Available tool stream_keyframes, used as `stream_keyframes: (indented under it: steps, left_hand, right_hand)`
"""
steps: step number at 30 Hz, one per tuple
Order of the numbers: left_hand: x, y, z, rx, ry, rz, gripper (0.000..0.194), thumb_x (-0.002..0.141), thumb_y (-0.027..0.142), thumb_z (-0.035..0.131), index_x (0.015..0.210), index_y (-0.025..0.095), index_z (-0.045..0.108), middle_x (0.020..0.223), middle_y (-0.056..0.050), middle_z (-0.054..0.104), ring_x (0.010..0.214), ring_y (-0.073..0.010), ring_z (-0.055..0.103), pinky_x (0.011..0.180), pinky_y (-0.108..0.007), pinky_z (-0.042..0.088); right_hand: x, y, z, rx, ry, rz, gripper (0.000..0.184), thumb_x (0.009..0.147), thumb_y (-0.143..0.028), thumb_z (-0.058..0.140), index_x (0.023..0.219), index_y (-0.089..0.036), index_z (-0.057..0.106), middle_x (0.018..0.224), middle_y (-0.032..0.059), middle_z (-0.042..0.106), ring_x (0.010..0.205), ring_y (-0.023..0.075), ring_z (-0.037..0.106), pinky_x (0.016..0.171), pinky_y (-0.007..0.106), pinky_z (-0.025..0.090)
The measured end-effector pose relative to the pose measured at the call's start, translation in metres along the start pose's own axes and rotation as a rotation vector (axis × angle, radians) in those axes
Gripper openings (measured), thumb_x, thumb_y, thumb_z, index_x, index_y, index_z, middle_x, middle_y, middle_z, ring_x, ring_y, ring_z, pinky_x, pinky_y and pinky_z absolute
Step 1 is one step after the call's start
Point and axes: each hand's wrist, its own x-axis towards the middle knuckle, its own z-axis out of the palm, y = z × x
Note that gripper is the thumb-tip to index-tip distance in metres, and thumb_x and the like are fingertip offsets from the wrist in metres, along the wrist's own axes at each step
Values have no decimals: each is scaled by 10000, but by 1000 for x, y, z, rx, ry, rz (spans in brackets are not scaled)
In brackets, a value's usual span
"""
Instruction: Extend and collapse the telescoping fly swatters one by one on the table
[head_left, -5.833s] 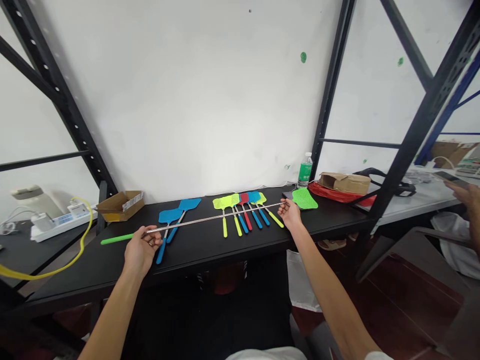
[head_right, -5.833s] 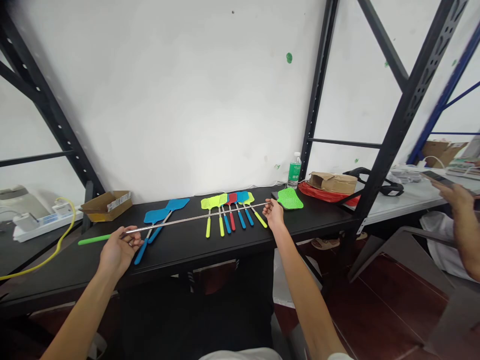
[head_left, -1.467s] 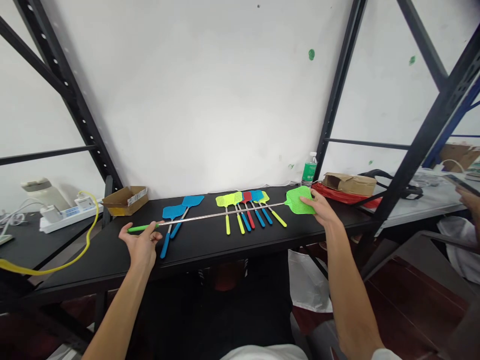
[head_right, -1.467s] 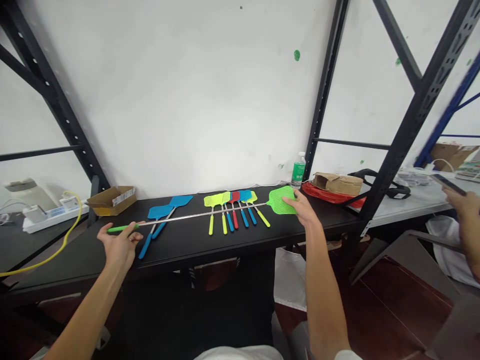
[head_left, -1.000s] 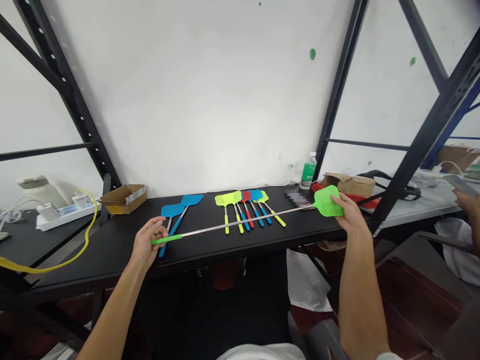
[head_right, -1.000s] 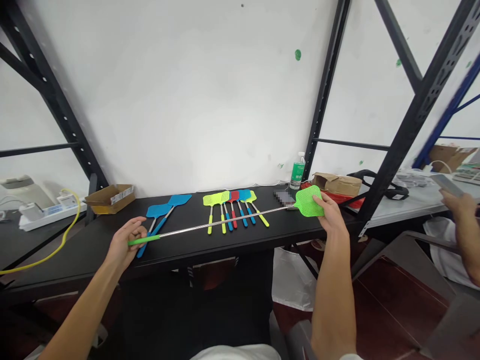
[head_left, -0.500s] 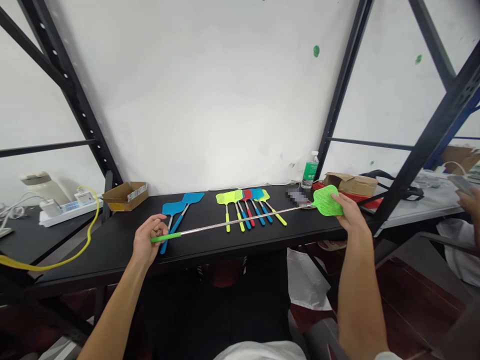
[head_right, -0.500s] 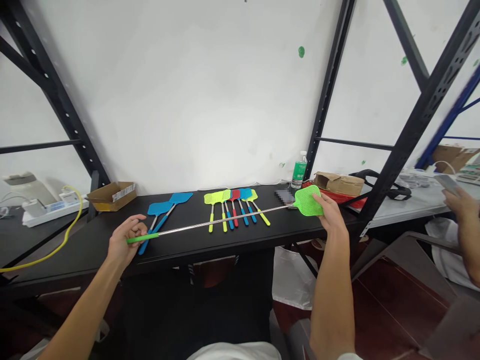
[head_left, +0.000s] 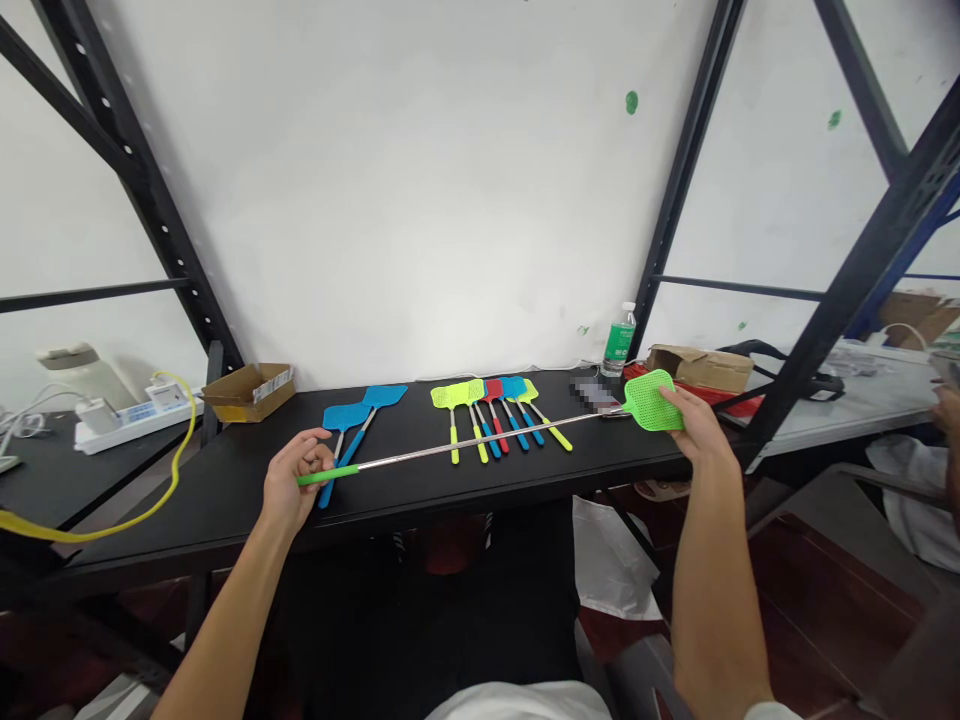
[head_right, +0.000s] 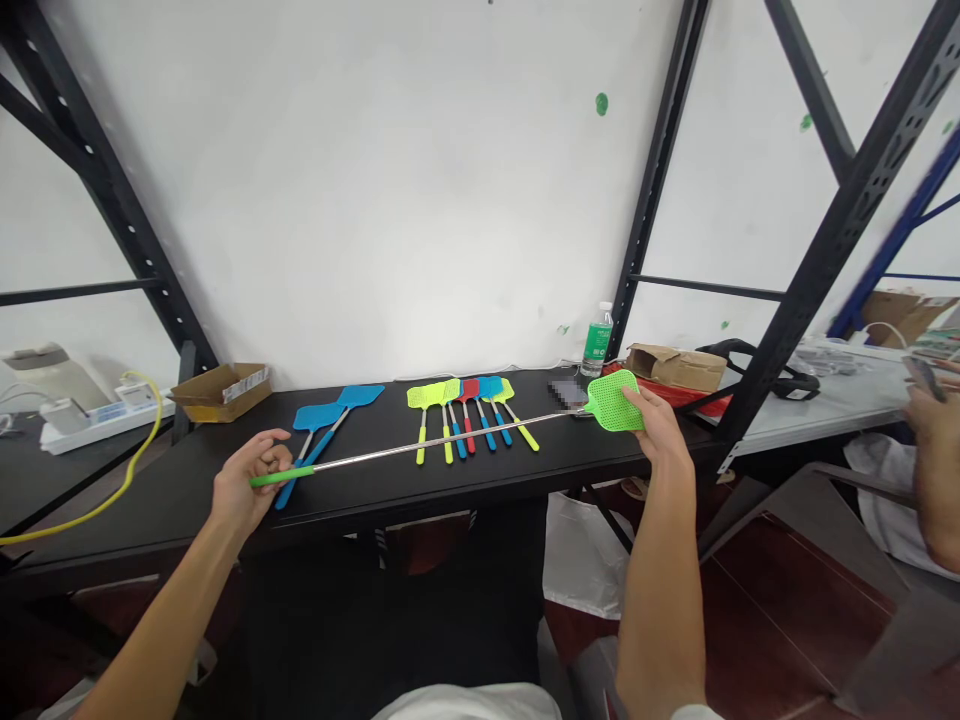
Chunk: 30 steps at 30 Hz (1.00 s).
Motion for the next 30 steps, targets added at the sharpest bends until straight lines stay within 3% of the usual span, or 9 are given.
stream_keyframes:
  steps: [15, 21, 30]
  left_hand:
    - [0, 0, 0, -26, -13, -3, 196, 811, 336, 635, 843, 149, 683, 506, -1, 526, 330, -66, 314, 313, -180, 238]
    - [-1, 0, 0, -43, 11, 3, 181, 811, 322, 636, 789, 152, 694, 488, 14, 491, 318, -52, 285, 345, -203, 328]
    - [-2, 2, 0, -60, 39, -21, 193, 825, 327, 631, 743, 163, 690, 486, 25, 477, 312, -50, 262, 340, -210, 305]
  right_hand:
    - [0, 1, 3, -82, -66, 22, 400, 590, -275, 890, 957, -193, 751, 903, 69, 783, 803, 285, 755, 606, 344, 640]
    - [-2, -1, 13, -130, -30, 12, 436, 584, -286, 891, 991, -200, 756, 899, 58, 787, 791, 276, 755, 584, 319, 626]
    - [-4, -5, 17, -135, -58, -1, 423, 607, -281, 857, 1007, -196, 749, 946, 68, 784, 774, 259, 747, 468, 247, 555]
